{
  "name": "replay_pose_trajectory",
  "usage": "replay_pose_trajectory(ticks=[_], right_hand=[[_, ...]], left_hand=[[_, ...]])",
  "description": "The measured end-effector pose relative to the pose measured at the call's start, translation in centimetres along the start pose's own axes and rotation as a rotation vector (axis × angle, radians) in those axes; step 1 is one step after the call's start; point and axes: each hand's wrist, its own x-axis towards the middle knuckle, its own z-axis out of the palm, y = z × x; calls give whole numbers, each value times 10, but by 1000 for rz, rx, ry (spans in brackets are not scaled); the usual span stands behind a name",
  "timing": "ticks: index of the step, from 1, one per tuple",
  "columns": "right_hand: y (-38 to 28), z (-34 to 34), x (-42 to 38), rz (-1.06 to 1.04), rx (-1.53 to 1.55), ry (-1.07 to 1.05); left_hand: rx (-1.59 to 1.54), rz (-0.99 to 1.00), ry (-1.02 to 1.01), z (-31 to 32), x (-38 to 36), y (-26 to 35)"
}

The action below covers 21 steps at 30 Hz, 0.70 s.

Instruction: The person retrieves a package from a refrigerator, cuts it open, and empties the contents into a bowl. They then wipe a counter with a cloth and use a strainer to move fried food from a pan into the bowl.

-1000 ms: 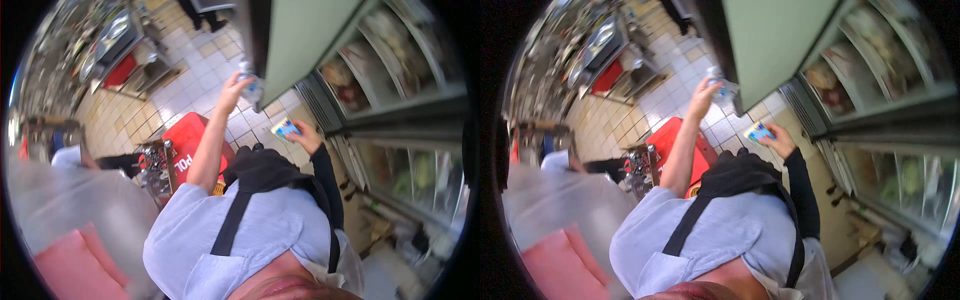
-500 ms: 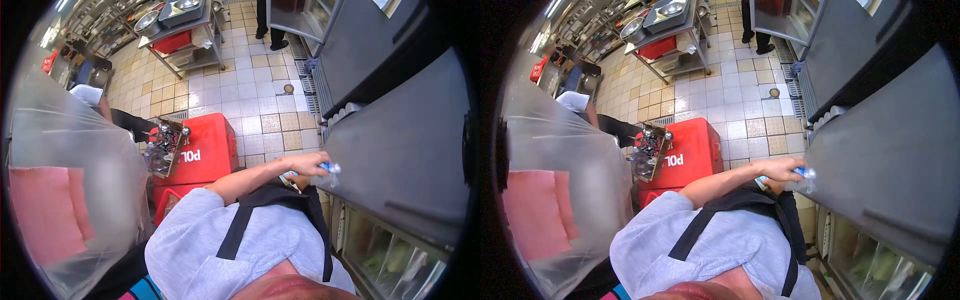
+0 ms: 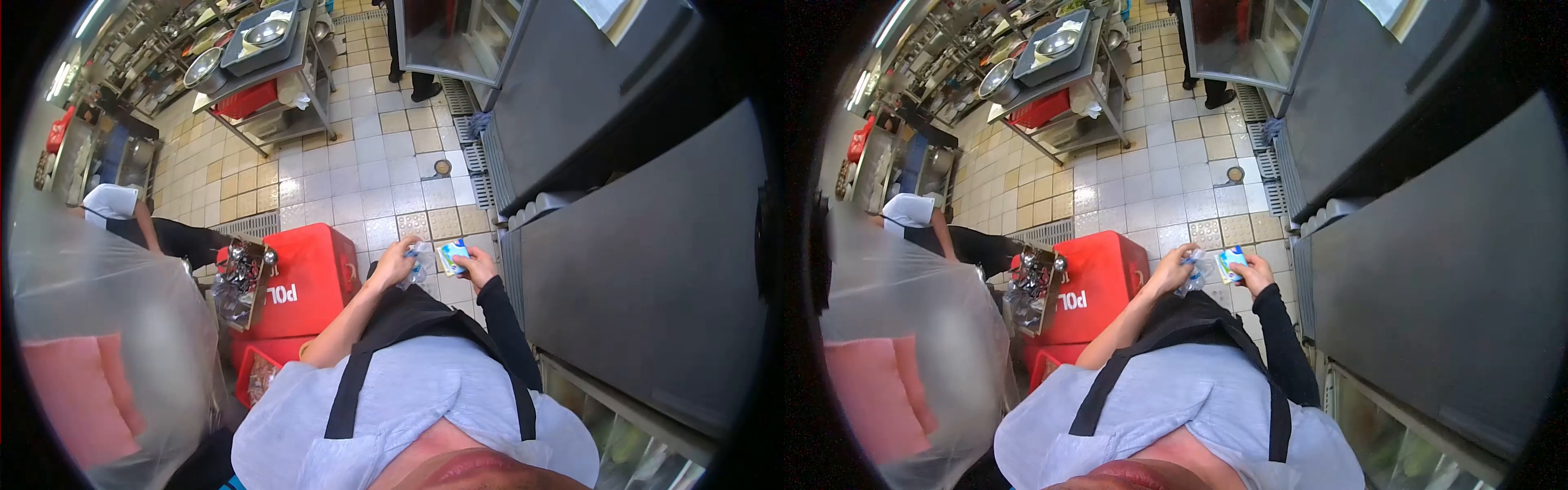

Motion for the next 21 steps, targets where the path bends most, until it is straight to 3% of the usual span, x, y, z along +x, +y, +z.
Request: replay_pose_trajectory(ticks=[2,5,6,9,13,17,18,21], right_hand=[[-34,30,31,21,36,-62],[-74,81,86,65,47,-133],[-81,97,110,60,32,-142],[-108,152,174,90,10,-140],[-146,226,246,135,-50,-183],[-200,315,309,104,-158,-285],[-215,339,319,109,-179,-292],[-244,401,360,88,-241,-370]], left_hand=[[-83,-79,15,-23,5,15],[-456,-94,87,-56,37,-1],[-454,-19,103,-68,52,-19],[-507,-112,138,-125,85,-33],[-536,-162,355,-211,115,-36],[-693,-133,421,-301,137,-53],[-518,-58,516,-318,143,-64],[-643,-44,584,-365,165,-91]])
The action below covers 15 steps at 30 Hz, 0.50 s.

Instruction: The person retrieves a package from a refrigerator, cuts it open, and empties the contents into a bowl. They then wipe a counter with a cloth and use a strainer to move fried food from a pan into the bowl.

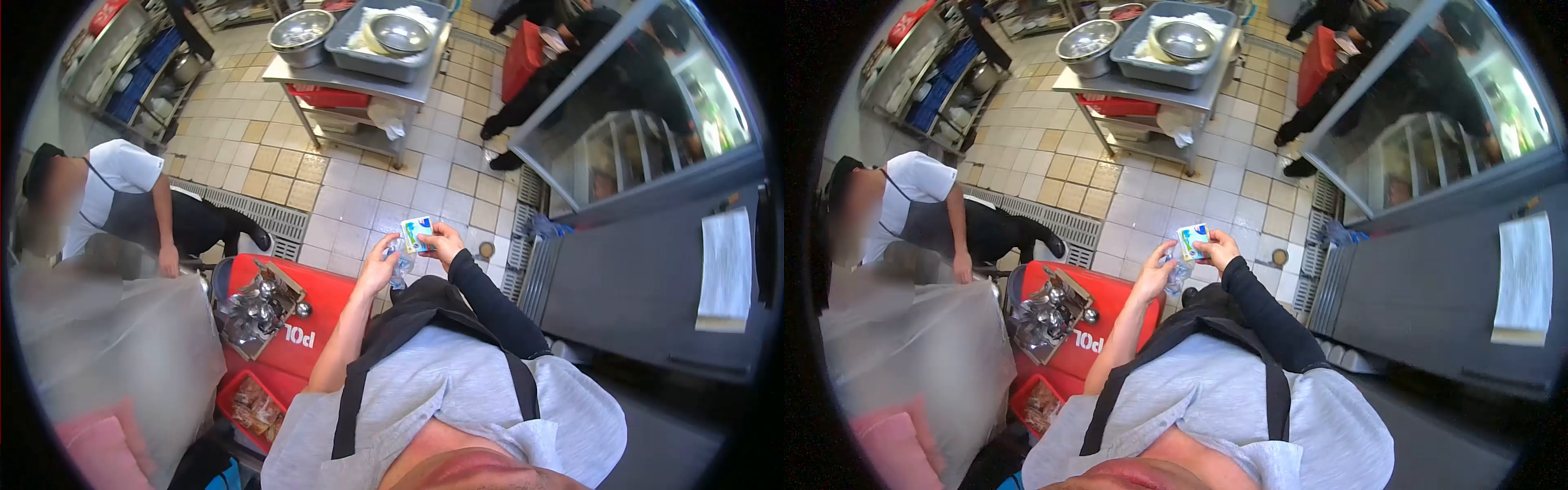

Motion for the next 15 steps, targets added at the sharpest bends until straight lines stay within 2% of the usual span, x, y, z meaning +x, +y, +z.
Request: replay_pose_trajectory(ticks=[1,4,7,11,15], right_hand=[[-7,8,25,17,-12,-22],[-38,32,96,-32,-116,-84],[-86,67,166,-59,-74,-162],[-130,138,249,-3,-41,-318],[-181,241,319,8,-60,-446]], left_hand=[[-50,-108,-3,-11,13,16],[-86,-50,18,-44,71,25],[-95,-121,73,-79,127,53],[-109,-236,246,-135,195,110],[-475,-124,424,-217,249,135]])
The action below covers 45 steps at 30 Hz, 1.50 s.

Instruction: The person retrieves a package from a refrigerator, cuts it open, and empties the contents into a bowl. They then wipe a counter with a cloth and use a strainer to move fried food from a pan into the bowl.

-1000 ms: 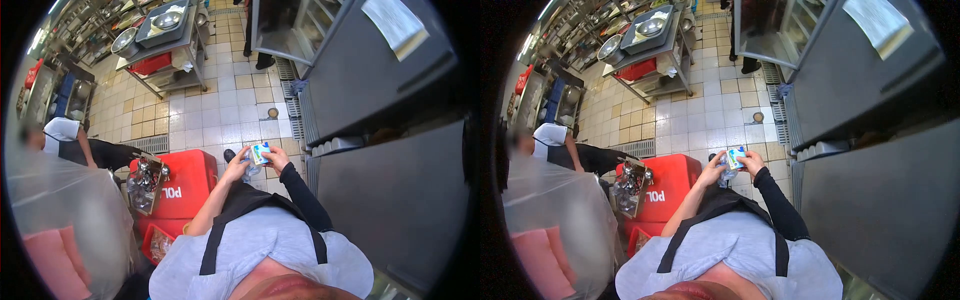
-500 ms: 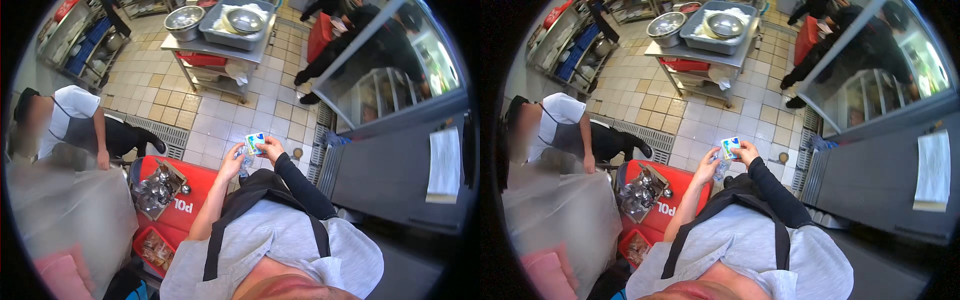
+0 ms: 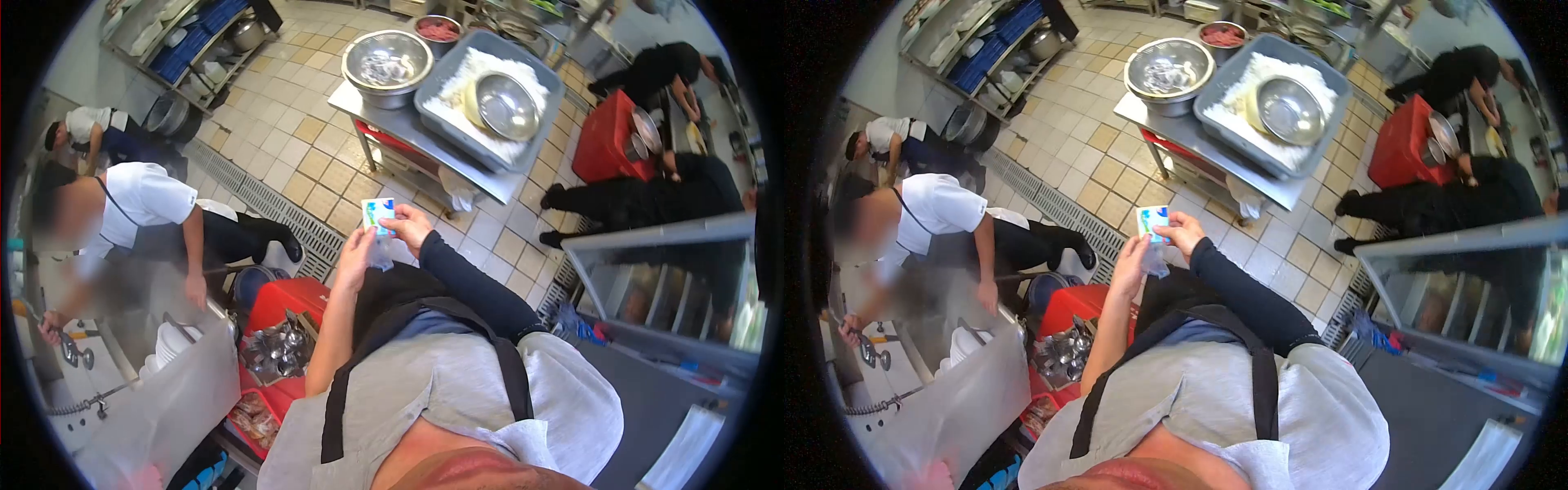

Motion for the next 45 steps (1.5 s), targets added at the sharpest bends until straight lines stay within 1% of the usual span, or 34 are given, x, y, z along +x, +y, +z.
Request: replay_pose_trajectory(ticks=[2,3,5,6,10,12,13,14,16,18,19,22,26,29,30,33,35,36,37,38,39,42,45], right_hand=[[-26,38,50,2,43,-58],[-33,52,82,-4,2,-87],[-58,87,139,-28,-23,-151],[-67,103,173,-42,-47,-159],[-110,164,309,-117,41,-200],[-122,188,377,-175,28,-90],[-135,198,408,-206,16,-37],[-145,204,436,-145,-172,106],[-163,209,476,-140,-139,140],[-202,216,510,-142,-114,157],[-216,219,525,-141,-102,173],[-255,217,567,-126,-25,207],[-306,206,630,-147,93,346],[-336,183,706,-107,121,392],[-349,177,736,-108,112,422],[-380,147,845,-18,31,395],[-430,138,900,-85,-35,345],[-452,136,921,-124,-107,356],[-490,137,939,-173,-187,365],[-515,133,961,-200,-188,363],[-537,127,982,-226,-187,362],[-600,93,1040,-307,-242,391],[-650,38,1107,-397,-379,496]], left_hand=[[-171,44,20,-20,37,36],[-235,60,36,-31,56,57],[-225,145,44,-57,103,100],[-219,162,60,-75,130,119],[-205,197,65,-142,263,214],[-109,147,51,-183,337,260],[-65,127,42,-191,371,292],[12,73,67,-199,401,320],[116,4,44,-215,457,370],[241,-29,22,-219,518,418],[286,-34,20,-224,547,433],[396,-43,9,-232,633,471],[430,-48,-57,-237,735,510],[424,-38,-54,-241,817,551],[423,-40,-40,-244,842,568],[479,-46,14,-267,922,614],[470,-38,43,-269,983,645],[472,-48,63,-275,1007,658],[490,-46,68,-277,1038,672],[507,-42,72,-275,1070,687],[524,-40,76,-271,1102,697],[585,-25,53,-233,1199,736],[688,20,-6,-164,1305,768]])
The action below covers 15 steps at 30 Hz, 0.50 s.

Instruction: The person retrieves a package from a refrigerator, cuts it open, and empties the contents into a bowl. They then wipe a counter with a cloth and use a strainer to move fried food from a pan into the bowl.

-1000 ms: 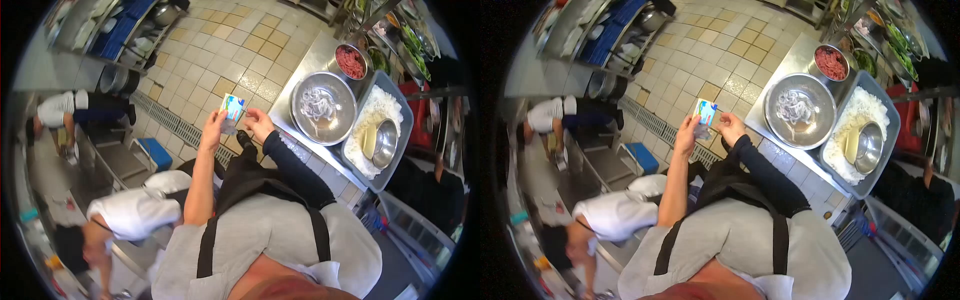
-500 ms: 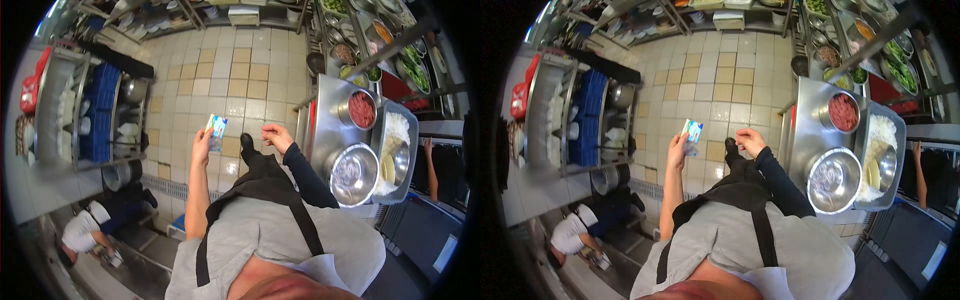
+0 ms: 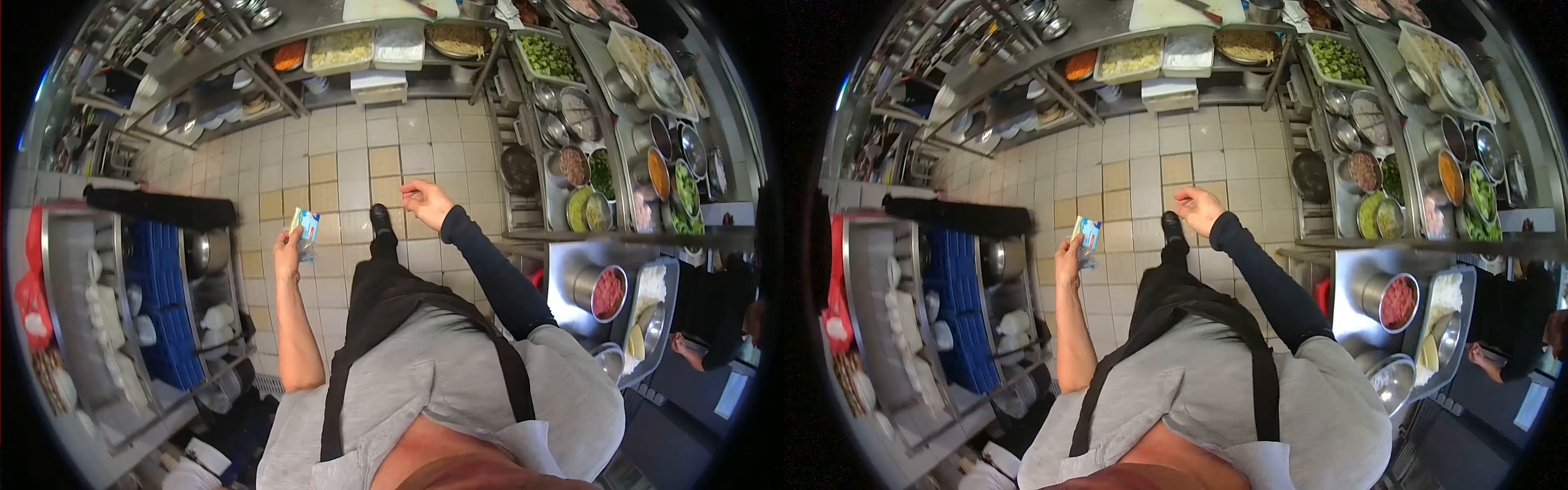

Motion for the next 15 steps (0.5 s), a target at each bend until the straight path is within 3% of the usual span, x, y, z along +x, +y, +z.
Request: replay_pose_trajectory(ticks=[5,10,13,15], right_hand=[[3,-64,168,-22,-236,286],[-44,-151,315,-104,-448,507],[-56,-218,429,-256,-746,626],[-59,-258,512,-212,-914,674]], left_hand=[[249,138,-194,95,224,125],[474,329,-487,242,380,313],[553,414,-588,338,462,400],[625,437,-670,392,496,451]])
